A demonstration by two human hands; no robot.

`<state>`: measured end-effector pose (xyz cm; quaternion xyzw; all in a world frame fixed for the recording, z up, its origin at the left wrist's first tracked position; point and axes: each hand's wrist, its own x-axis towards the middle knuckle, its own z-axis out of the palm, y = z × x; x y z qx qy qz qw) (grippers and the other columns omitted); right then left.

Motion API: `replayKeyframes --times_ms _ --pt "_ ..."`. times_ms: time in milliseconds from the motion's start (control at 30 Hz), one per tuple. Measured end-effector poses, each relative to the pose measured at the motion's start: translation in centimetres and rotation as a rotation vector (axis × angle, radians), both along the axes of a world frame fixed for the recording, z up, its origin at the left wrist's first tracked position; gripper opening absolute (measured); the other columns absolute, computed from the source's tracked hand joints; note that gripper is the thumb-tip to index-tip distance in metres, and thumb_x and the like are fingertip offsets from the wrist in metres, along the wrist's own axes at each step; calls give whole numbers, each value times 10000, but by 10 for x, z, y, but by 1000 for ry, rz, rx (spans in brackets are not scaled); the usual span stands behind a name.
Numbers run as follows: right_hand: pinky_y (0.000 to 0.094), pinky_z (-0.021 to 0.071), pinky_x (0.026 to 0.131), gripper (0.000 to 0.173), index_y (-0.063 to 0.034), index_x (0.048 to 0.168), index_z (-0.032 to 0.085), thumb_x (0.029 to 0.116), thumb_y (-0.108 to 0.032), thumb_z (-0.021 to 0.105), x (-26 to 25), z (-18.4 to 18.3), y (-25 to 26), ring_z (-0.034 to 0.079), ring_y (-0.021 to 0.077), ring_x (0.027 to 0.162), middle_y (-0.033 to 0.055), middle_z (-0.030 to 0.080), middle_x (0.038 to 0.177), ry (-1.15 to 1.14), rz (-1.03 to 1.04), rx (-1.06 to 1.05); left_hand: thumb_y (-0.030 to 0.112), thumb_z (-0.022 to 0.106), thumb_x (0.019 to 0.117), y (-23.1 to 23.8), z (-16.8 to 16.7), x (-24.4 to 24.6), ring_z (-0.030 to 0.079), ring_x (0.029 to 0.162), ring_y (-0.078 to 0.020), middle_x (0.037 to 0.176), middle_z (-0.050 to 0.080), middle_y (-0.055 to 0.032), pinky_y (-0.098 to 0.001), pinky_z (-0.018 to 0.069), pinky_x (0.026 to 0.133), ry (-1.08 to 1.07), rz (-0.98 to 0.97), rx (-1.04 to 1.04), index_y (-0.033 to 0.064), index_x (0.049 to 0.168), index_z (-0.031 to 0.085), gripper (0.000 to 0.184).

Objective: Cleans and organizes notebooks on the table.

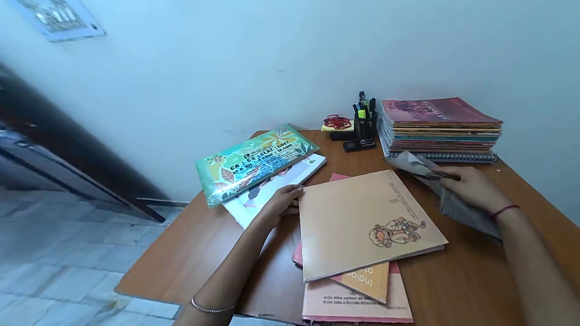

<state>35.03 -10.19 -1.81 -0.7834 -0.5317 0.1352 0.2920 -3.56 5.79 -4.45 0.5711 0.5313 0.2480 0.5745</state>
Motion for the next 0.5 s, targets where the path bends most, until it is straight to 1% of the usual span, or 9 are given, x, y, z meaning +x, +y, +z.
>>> replayKeyframes --times_ms 67,133,200,267,300,367,400,433,500 --pt "645 465 990 320 -45 1312 700 1014 -29 585 -43 10 9 652 411 1172 225 703 1247 -26 55 48 145 499 1082 0 1 -3 635 783 -140 1052 635 -118 -296 545 691 -7 -66 14 22 1385 511 327" --pt "623 493 971 331 -40 1314 698 1009 -45 570 -106 15 18 665 402 1144 227 707 1225 -18 102 68 89 527 1062 1 -1 -6 645 839 -159 1126 630 -138 -314 551 725 -11 -112 20 30 1438 468 386" --pt "586 503 993 337 -31 1331 674 1021 -67 547 -175 15 24 641 393 1194 222 679 1268 7 196 -18 40 541 1042 2 -3 -9 658 852 -166 1121 638 -142 -321 565 744 -30 -122 27 15 1425 480 389" --pt "515 461 1076 396 -39 1420 603 1044 -74 482 -231 12 26 548 359 1333 187 596 1421 -34 357 -198 12 537 1034 -2 -4 -8 646 813 -135 1055 641 -115 -296 563 716 -16 -104 62 -1 1345 515 312" --pt "501 453 1081 418 -21 1444 572 1040 -49 466 -252 6 25 529 367 1352 195 564 1462 -108 425 -219 -5 525 1030 -4 -4 -8 637 786 -115 1011 647 -103 -281 560 698 -2 -87 91 -9 1311 534 282" --pt "477 510 979 418 28 1376 621 972 2 518 -273 -10 21 613 381 1249 218 627 1389 -282 440 -72 -17 504 1030 -5 -4 -8 617 742 -89 951 645 -86 -257 539 669 31 -81 134 -13 1282 549 257" --pt "474 509 977 428 15 1397 608 981 -5 507 -271 -9 21 611 374 1252 206 620 1405 -301 450 -90 -19 508 1027 -4 -4 -8 618 731 -82 938 646 -81 -250 540 660 48 -82 145 -10 1268 554 246" --pt "482 488 1006 442 -18 1449 568 1017 -30 472 -264 -4 22 578 369 1288 184 582 1457 -278 465 -168 -29 510 1022 -4 -4 -8 628 749 -96 963 646 -95 -263 551 675 63 -84 145 -14 1270 549 251" --pt "506 481 1015 445 -92 1470 573 1041 -65 457 -240 -2 25 561 360 1312 133 569 1487 -249 421 -227 -64 521 1006 -3 -4 -6 649 827 -171 1086 645 -166 -333 566 738 91 -91 132 -19 1357 526 354"
